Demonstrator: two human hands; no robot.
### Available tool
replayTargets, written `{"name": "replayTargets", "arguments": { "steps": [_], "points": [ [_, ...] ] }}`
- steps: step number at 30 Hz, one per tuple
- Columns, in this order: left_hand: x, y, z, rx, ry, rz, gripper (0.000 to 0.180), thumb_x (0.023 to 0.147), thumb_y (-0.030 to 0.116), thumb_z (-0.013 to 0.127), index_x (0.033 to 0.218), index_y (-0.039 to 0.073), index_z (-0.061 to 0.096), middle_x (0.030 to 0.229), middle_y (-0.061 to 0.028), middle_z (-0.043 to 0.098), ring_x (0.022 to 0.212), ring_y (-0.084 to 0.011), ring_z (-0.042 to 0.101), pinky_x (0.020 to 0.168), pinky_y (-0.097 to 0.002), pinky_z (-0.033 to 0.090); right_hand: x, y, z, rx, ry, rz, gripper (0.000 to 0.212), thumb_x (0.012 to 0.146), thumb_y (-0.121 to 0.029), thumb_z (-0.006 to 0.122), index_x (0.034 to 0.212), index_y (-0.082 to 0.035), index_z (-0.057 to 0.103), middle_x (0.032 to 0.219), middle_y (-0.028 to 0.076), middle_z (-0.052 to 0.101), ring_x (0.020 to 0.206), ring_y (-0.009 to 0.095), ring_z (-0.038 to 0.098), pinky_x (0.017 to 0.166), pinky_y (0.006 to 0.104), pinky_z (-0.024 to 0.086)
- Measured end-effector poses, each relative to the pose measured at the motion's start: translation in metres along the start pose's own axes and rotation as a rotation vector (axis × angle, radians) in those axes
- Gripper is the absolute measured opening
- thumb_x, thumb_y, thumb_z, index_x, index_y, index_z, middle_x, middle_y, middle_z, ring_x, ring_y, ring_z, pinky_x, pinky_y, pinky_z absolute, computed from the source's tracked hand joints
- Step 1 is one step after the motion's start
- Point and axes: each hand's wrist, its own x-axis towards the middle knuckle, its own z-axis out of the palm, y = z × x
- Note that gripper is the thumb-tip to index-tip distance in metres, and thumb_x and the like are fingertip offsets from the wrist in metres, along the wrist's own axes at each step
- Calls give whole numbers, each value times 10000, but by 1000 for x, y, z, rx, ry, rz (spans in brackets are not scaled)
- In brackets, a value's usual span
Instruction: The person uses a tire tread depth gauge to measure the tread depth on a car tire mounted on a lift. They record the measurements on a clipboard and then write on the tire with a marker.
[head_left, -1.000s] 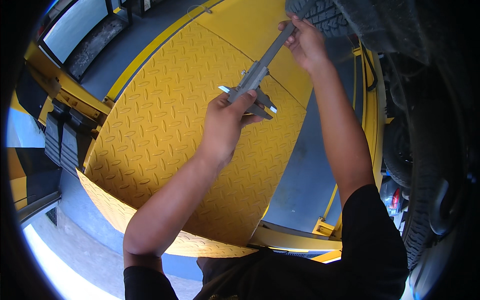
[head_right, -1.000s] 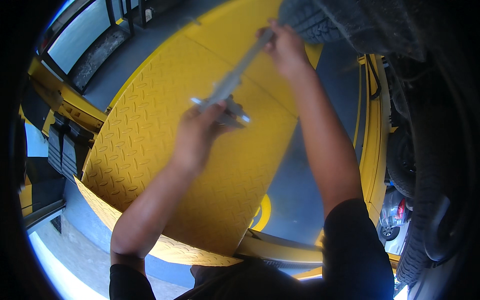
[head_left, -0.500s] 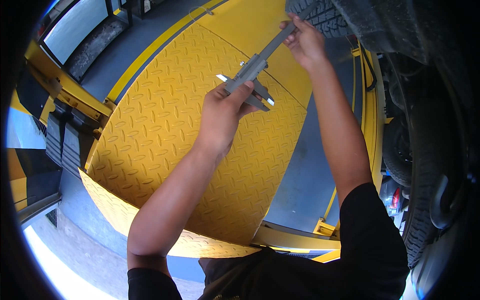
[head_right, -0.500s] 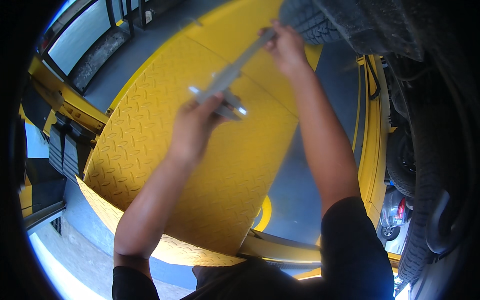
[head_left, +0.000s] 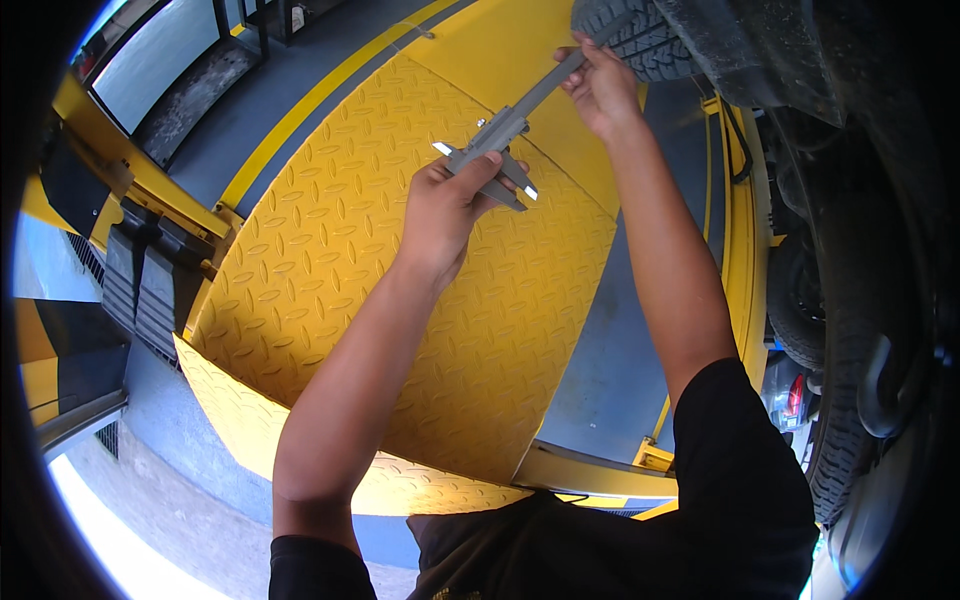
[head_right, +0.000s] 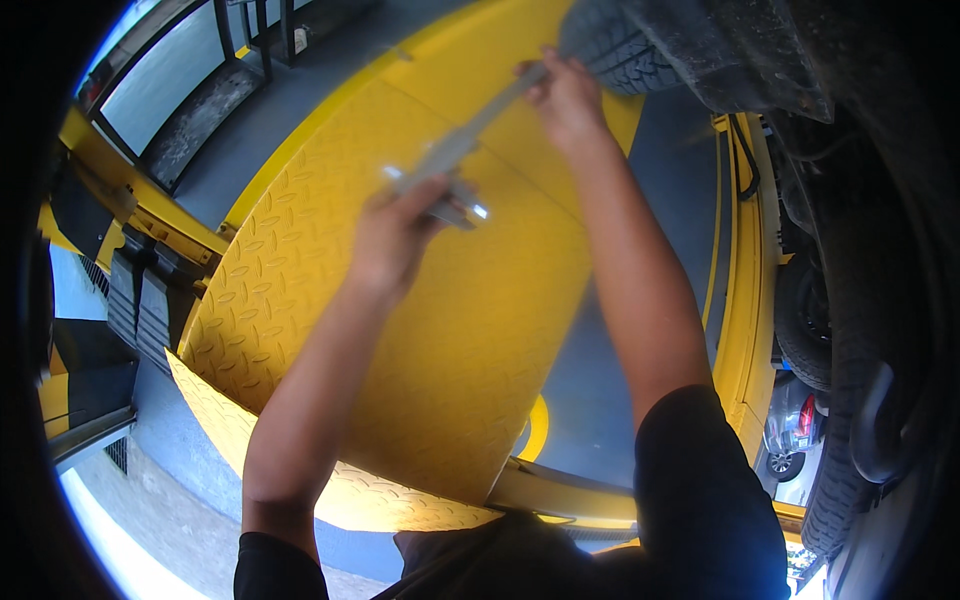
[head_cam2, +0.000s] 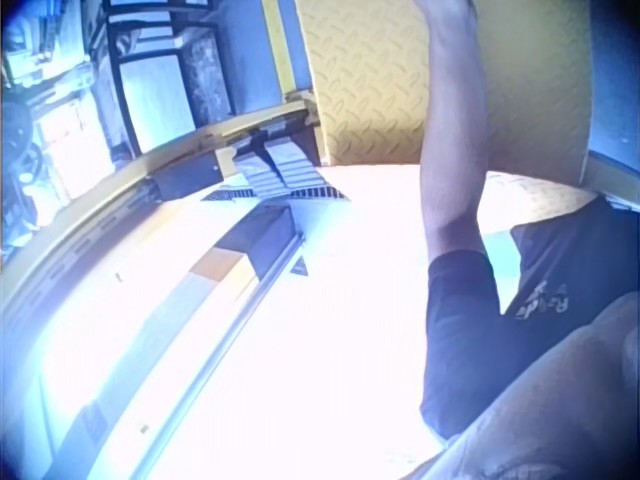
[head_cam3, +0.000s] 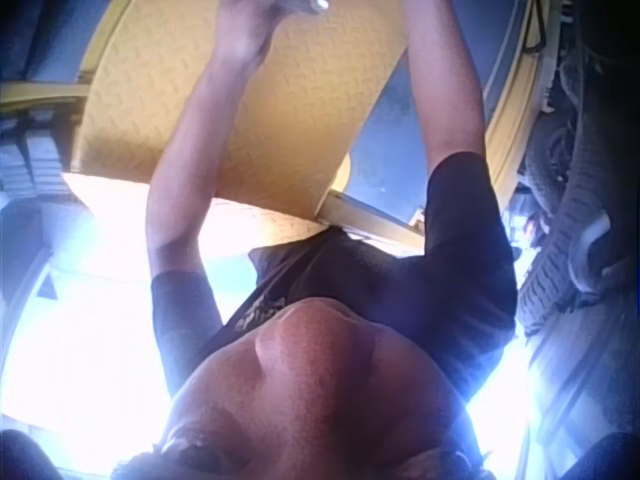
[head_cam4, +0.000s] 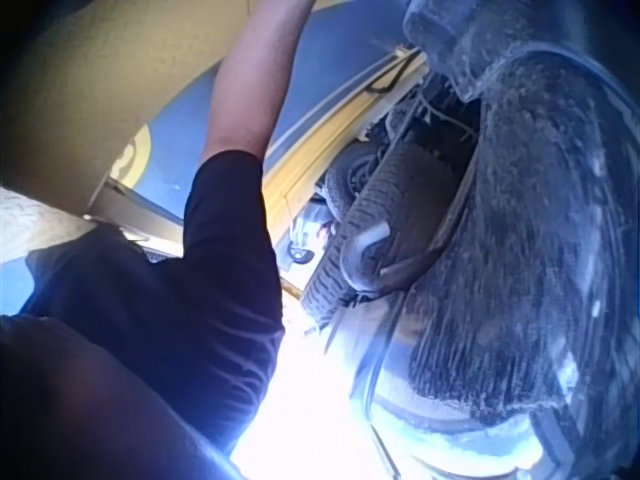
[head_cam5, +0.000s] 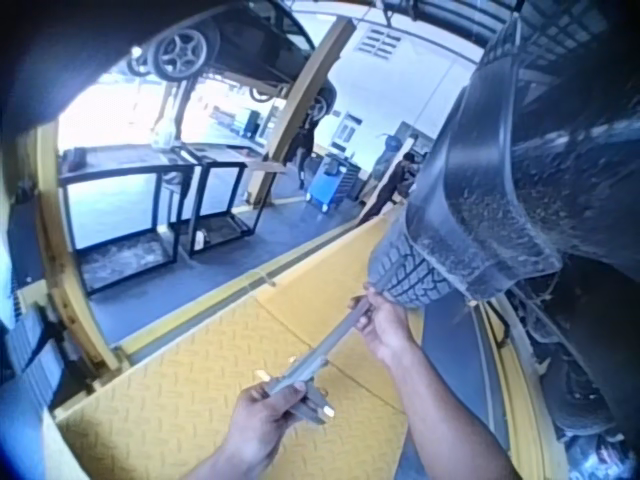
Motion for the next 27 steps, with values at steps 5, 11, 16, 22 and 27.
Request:
{"name": "replayTargets", "arguments": {
  "steps": [5, 11, 16, 22, 27],
  "points": [
    [6, 5, -5, -15, -26, 8, 217, 985, 126, 592, 1019, -87, 617, 948, -179, 706, 895, -234, 696, 903, -377, 558, 3, 0, 4, 3, 19, 10, 283, 1080, -169, 411, 1299, -12, 498, 907, 116, 650, 617, 105, 448, 617, 268, 420],
    [1, 11, 0, 14, -30, 9, 236, 974, 140, 605, 1026, -90, 613, 950, -179, 707, 888, -232, 698, 918, -372, 559, 4, -5, 5, -10, 54, 28, 267, 1076, -169, 422, 1270, -10, 514, 910, 116, 644, 609, 111, 444, 614, 270, 416],
    [-1, 14, 3, 31, -59, -92, 254, 972, 158, 613, 1011, -93, 616, 944, -165, 707, 886, -215, 701, 904, -352, 573, 0, -10, 2, -40, 90, 31, 246, 1075, -166, 424, 1243, -13, 519, 917, 116, 650, 606, 109, 443, 612, 268, 414],
    [-3, 6, 7, 124, 3, -20, 242, 965, 161, 630, 968, -80, 616, 867, -142, 703, 802, -200, 703, 812, -329, 600, 0, -7, -3, -36, 90, 25, 247, 1076, -167, 416, 1243, -10, 507, 908, 120, 657, 592, 115, 444, 601, 273, 413],
    [6, 2, -2, 114, 0, 43, 222, 959, 143, 638, 963, -77, 610, 857, -148, 708, 768, -197, 698, 761, -330, 600, 4, 1, -2, 11, 78, 20, 246, 1076, -171, 418, 1238, -9, 508, 904, 123, 652, 585, 117, 440, 596, 276, 411]
  ]
}}
